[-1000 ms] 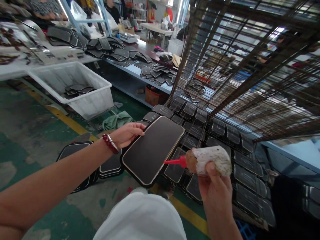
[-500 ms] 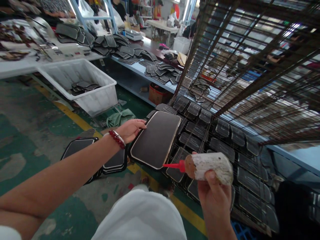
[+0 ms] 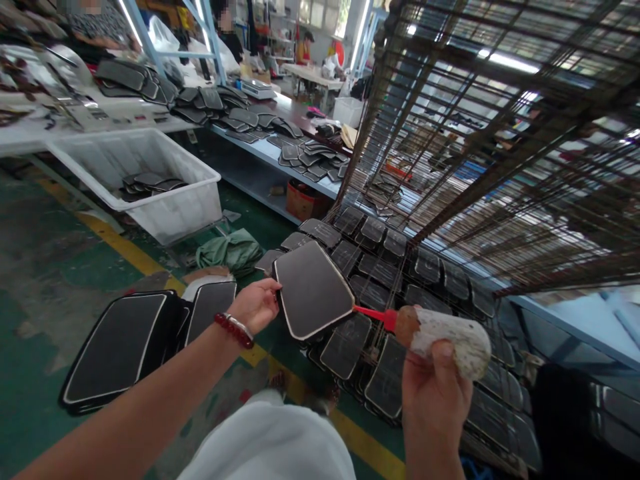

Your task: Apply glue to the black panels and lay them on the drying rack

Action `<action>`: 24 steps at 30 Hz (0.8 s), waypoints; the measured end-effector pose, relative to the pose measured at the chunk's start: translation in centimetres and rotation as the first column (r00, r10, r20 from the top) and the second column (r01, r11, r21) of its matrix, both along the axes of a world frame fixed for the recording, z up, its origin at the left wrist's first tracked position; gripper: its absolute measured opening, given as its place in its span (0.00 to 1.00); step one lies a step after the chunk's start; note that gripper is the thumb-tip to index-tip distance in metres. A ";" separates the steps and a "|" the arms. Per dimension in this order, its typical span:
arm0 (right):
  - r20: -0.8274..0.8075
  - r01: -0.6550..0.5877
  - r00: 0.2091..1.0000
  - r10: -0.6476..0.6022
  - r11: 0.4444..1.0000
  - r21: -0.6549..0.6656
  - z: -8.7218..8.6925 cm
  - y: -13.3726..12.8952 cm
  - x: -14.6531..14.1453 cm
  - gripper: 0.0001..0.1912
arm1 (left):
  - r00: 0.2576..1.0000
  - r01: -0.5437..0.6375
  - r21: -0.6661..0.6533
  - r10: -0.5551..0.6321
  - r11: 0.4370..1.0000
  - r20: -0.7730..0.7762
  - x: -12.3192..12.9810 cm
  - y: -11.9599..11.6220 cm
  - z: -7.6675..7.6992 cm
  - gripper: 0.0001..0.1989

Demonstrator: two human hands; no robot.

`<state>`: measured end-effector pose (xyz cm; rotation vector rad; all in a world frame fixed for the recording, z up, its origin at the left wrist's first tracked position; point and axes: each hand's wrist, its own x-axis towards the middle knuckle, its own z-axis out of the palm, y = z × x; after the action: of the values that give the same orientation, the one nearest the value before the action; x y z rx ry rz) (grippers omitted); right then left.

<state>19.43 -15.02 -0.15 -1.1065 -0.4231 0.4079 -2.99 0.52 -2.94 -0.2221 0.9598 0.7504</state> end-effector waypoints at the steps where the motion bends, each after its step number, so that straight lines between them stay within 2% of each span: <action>1: 0.006 -0.002 1.000 0.002 1.000 0.010 0.0 -0.1 0.0 0.20 | 1.000 -0.011 0.004 0.011 1.000 -0.007 0.3 -0.3 -0.2 0.10; 8: -0.013 -0.053 0.999 0.052 0.998 -0.041 -0.9 -1.5 -1.2 0.24 | 0.994 -0.060 0.088 0.068 0.994 -0.088 1.9 -1.3 -0.7 0.10; 12: -0.073 -0.097 0.993 0.093 0.993 -0.061 -1.8 -2.4 -2.1 0.30 | 0.985 -0.103 0.115 0.117 0.988 -0.126 2.4 -1.5 -0.4 0.11; 20: -0.148 -0.166 0.978 0.145 0.976 -0.138 -2.9 -3.6 -4.7 0.34 | 0.965 -0.165 0.135 0.188 0.977 -0.184 3.0 -2.3 0.1 0.13; 24: -0.126 -0.133 0.985 0.117 0.983 -0.128 -2.6 -3.3 -4.1 0.35 | 0.968 -0.137 0.143 0.163 0.980 -0.190 2.7 -2.6 -0.2 0.13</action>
<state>15.37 -18.33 -2.74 -1.1848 -0.3654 0.6176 -0.27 -2.10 -3.10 -0.1082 1.0896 0.9855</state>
